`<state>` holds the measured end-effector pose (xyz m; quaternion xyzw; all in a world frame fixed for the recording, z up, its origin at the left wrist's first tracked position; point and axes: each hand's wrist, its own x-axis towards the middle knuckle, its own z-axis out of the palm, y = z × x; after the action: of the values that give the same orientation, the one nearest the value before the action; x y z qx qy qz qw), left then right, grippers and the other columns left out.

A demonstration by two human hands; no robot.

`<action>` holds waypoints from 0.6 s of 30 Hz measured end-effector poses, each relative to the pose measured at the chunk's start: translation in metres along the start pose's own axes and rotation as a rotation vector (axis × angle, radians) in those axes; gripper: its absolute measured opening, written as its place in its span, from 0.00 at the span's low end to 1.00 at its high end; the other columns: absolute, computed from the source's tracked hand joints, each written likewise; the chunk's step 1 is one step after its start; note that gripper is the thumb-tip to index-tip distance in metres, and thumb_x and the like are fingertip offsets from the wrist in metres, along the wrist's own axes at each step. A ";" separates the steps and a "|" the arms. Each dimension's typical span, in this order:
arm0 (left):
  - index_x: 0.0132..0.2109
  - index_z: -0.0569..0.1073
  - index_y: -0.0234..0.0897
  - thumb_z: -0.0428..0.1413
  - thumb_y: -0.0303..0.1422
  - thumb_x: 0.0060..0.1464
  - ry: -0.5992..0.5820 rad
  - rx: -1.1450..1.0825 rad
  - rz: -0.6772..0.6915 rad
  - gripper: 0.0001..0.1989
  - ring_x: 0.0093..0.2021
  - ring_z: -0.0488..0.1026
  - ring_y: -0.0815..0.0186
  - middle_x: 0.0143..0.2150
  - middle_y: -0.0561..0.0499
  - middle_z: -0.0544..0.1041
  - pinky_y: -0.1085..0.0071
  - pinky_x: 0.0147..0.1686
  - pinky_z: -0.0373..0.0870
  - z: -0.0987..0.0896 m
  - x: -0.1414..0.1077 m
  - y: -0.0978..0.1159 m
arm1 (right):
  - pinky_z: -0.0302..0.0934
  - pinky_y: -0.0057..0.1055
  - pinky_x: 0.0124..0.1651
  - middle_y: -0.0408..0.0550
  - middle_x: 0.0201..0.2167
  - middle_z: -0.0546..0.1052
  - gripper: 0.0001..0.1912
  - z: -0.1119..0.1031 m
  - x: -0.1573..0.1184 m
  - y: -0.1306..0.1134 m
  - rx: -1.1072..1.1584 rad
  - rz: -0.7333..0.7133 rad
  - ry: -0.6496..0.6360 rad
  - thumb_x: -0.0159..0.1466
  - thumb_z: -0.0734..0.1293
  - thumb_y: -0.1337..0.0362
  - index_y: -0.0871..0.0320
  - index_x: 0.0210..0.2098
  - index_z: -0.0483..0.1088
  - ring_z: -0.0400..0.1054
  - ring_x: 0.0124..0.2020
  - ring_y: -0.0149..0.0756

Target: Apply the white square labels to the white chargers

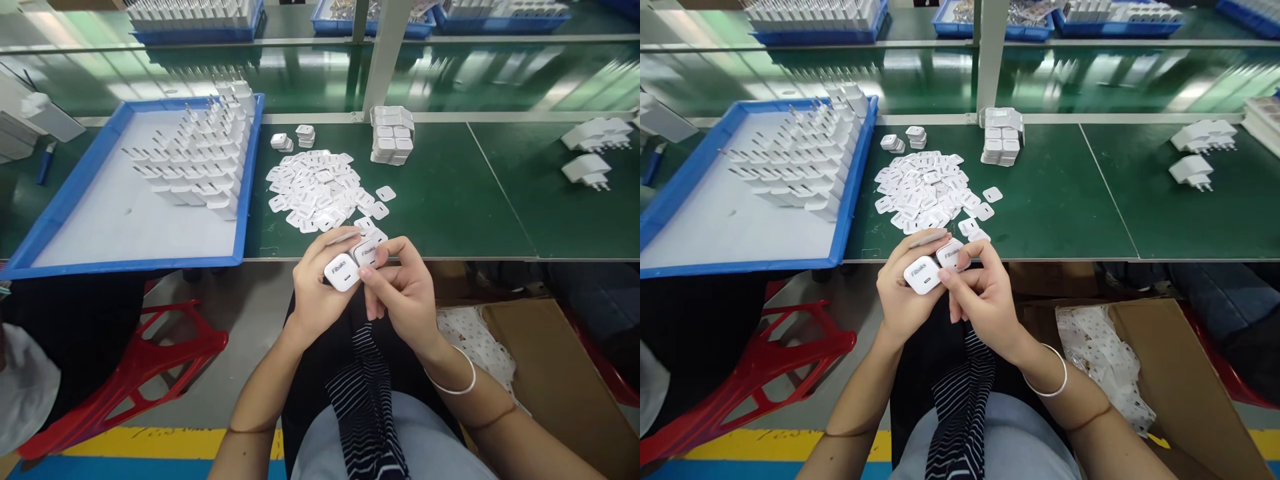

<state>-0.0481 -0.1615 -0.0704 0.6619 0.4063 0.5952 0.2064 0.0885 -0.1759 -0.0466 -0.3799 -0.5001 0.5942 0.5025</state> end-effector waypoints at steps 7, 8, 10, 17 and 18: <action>0.53 0.75 0.37 0.63 0.22 0.54 -0.067 0.206 0.076 0.20 0.54 0.77 0.62 0.55 0.44 0.78 0.66 0.55 0.76 -0.025 -0.006 0.015 | 0.51 0.20 0.18 0.32 0.15 0.71 0.11 -0.001 -0.007 0.005 0.006 -0.038 -0.091 0.69 0.66 0.66 0.52 0.40 0.57 0.58 0.12 0.23; 0.54 0.75 0.37 0.62 0.21 0.54 -0.092 0.298 0.099 0.20 0.54 0.77 0.62 0.56 0.45 0.77 0.67 0.56 0.75 -0.038 -0.007 0.020 | 0.52 0.21 0.19 0.33 0.16 0.72 0.10 -0.003 -0.009 0.007 0.021 -0.049 -0.110 0.69 0.66 0.65 0.52 0.41 0.57 0.59 0.14 0.24; 0.55 0.74 0.38 0.59 0.21 0.55 -0.133 0.561 0.145 0.21 0.54 0.77 0.60 0.58 0.46 0.76 0.67 0.56 0.75 -0.073 -0.004 0.031 | 0.54 0.22 0.21 0.34 0.18 0.73 0.10 -0.008 -0.010 0.009 0.041 -0.064 -0.109 0.69 0.66 0.64 0.52 0.44 0.58 0.61 0.16 0.26; 0.39 0.76 0.29 0.45 0.18 0.54 -0.479 1.599 -0.289 0.15 0.39 0.80 0.48 0.50 0.32 0.78 0.57 0.35 0.77 -0.176 0.055 0.035 | 0.55 0.23 0.23 0.36 0.16 0.72 0.10 -0.027 -0.005 0.023 -0.014 0.069 -0.096 0.68 0.68 0.60 0.54 0.43 0.62 0.60 0.17 0.26; 0.33 0.75 0.28 0.45 0.17 0.52 -0.510 1.580 -0.364 0.14 0.38 0.80 0.47 0.44 0.30 0.78 0.55 0.36 0.77 -0.182 0.064 0.026 | 0.55 0.23 0.23 0.36 0.16 0.72 0.10 -0.028 -0.004 0.025 -0.023 0.093 -0.109 0.68 0.68 0.59 0.54 0.42 0.62 0.60 0.17 0.26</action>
<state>-0.2173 -0.1650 0.0268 0.6498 0.7437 -0.0734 -0.1388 0.1105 -0.1736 -0.0769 -0.3755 -0.5152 0.6310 0.4421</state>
